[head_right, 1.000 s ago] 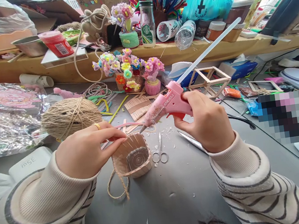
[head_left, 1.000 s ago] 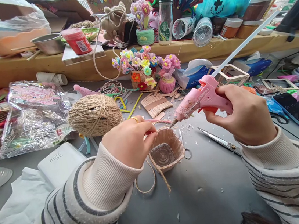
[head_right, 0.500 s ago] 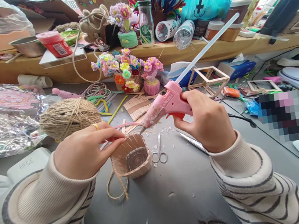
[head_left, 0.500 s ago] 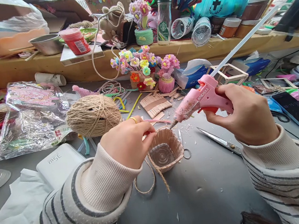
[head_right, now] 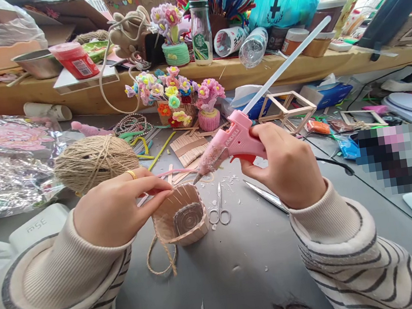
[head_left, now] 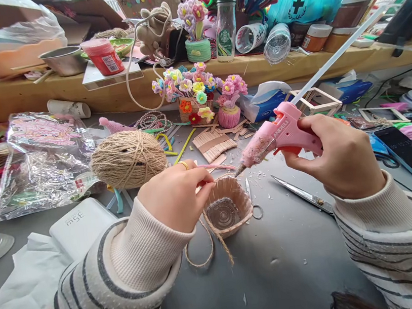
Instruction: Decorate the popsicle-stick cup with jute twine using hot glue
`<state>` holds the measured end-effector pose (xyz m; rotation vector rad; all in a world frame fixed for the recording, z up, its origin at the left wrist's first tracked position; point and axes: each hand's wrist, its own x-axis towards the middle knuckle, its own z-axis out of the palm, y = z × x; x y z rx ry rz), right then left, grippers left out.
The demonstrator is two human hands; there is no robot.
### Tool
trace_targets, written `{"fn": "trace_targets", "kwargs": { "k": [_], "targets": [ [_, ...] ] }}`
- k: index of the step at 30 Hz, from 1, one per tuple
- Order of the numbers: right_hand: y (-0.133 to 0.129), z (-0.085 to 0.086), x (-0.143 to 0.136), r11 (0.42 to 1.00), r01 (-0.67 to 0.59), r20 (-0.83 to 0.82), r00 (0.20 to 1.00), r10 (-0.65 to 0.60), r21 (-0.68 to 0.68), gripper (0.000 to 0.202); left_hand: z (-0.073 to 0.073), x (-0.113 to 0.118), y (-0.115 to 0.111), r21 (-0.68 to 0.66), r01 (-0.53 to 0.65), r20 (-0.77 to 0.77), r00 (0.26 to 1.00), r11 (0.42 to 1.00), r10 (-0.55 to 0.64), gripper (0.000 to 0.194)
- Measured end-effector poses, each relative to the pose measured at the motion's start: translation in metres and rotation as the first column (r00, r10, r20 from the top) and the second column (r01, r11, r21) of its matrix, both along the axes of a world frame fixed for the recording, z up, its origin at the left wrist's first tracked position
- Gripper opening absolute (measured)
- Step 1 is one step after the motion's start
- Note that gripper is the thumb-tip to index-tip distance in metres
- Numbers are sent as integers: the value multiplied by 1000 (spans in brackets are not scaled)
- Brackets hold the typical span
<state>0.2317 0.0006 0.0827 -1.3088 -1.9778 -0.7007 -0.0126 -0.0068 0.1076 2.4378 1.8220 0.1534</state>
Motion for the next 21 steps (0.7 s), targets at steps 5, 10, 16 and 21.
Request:
{"fn": "trace_targets", "kwargs": {
  "k": [5,10,16,21],
  "targets": [
    [-1,1,-1,1000,5,-22,1000,-5,-31,20,-4,-5,1,64,72,19,997,995,-73,24],
    [-2,3,-1,1000,-6,-11,1000,5,-21,22,-5,-6,1,69,78,24,997,995,-80,24],
    [-2,5,0,1000,-11,12,1000,11,-9,21,-1,-2,-1,43,34,19,999,998,-35,21],
    [-2,3,1,1000,-9,10,1000,9,-14,21,0,0,-1,34,18,21,1000,999,-18,20]
  ]
}}
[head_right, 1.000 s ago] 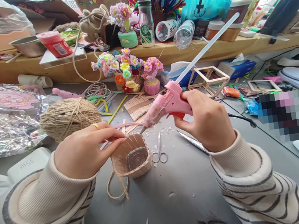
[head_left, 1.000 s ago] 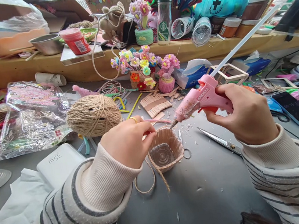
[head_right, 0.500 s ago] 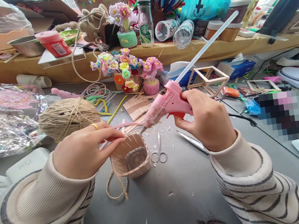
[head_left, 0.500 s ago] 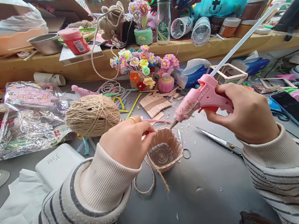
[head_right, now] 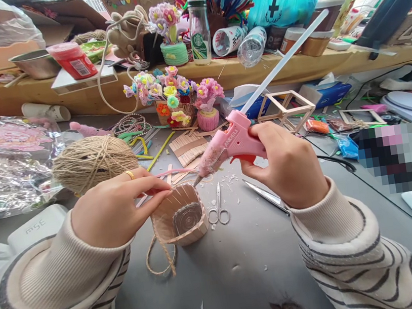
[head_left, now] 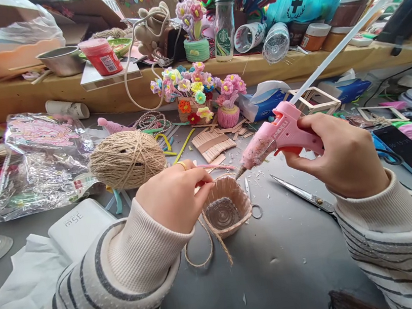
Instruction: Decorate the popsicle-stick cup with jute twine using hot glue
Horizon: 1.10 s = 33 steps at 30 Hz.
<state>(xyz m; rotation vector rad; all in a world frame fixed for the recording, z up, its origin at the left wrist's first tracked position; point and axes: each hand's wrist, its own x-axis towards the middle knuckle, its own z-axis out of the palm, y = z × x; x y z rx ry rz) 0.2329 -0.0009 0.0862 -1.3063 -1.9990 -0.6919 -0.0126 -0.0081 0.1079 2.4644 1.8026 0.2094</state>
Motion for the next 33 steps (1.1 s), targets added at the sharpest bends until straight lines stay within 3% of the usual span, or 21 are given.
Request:
{"fn": "trace_targets", "kwargs": {
  "k": [5,33],
  "targets": [
    [-2,1,-1,998,13,-38,999,-15,-69,17,0,0,0,-2,0,-7,1000,1000,0,21],
    [-4,4,2,996,-13,-51,999,8,-93,16,0,0,0,-3,5,-13,1000,1000,-5,21]
  ]
}}
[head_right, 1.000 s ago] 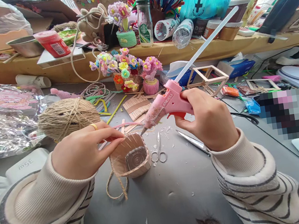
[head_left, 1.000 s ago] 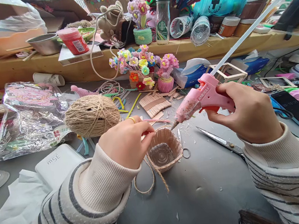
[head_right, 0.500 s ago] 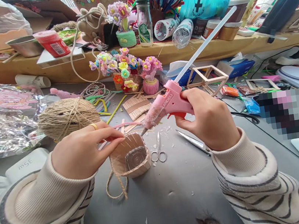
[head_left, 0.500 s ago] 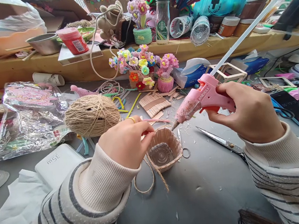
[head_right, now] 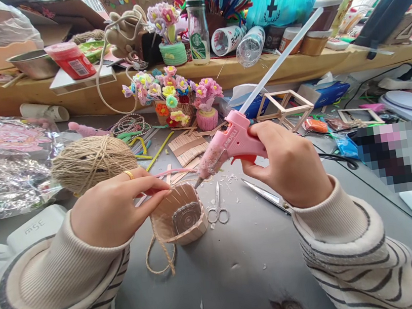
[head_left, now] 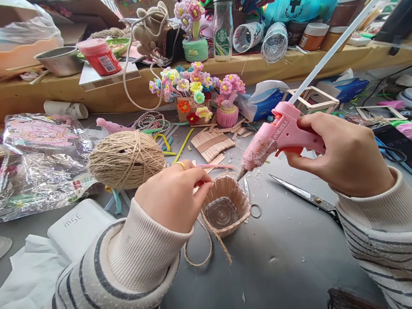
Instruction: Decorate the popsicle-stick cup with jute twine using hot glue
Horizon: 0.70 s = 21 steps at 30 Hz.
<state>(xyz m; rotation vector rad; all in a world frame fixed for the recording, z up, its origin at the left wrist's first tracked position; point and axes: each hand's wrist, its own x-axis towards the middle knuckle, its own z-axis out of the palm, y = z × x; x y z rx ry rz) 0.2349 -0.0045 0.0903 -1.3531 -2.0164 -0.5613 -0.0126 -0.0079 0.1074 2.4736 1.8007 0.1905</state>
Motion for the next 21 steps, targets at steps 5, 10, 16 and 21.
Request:
{"fn": "trace_targets", "kwargs": {
  "k": [5,10,16,21],
  "targets": [
    [-1,1,0,1000,-5,27,1000,5,5,16,1,0,-1,2,-6,-7,1000,1000,6,21],
    [-1,1,1,1000,-7,26,1000,7,4,16,1,1,-1,-6,-13,-9,1000,1000,12,21],
    [-1,2,1,999,-23,55,998,21,34,17,1,2,1,-22,-18,-16,1000,1000,18,21],
    [-1,3,2,1000,-23,75,997,22,20,16,1,1,1,-28,-18,-20,1000,999,17,21]
  ]
}}
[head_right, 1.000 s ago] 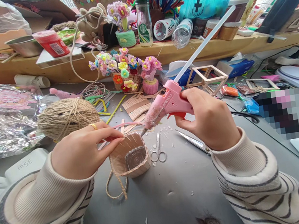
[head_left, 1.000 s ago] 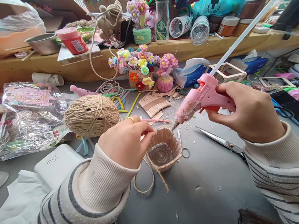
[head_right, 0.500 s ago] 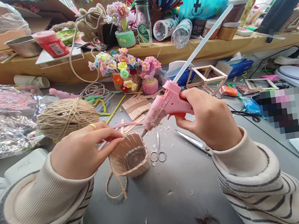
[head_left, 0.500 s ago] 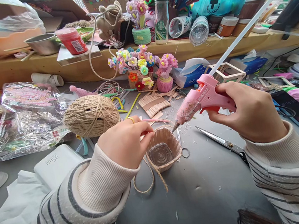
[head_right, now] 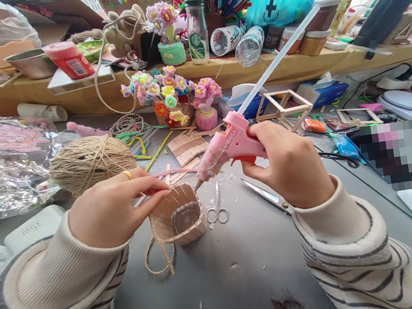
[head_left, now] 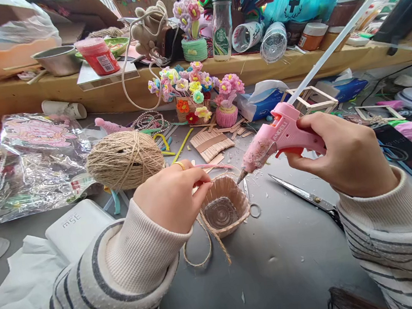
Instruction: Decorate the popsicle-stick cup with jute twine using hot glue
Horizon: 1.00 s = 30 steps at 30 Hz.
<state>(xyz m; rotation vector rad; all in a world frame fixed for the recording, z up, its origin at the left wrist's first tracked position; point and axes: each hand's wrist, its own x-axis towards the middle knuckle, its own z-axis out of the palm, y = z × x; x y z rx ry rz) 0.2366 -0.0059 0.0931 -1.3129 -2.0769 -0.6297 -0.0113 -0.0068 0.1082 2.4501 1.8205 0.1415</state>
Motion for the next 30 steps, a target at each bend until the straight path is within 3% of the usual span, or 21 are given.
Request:
{"fn": "trace_targets", "kwargs": {
  "k": [30],
  "targets": [
    [-4,4,0,1000,-21,22,1000,21,1,18,3,3,0,-31,-22,-17,1000,999,21,22]
  ]
}}
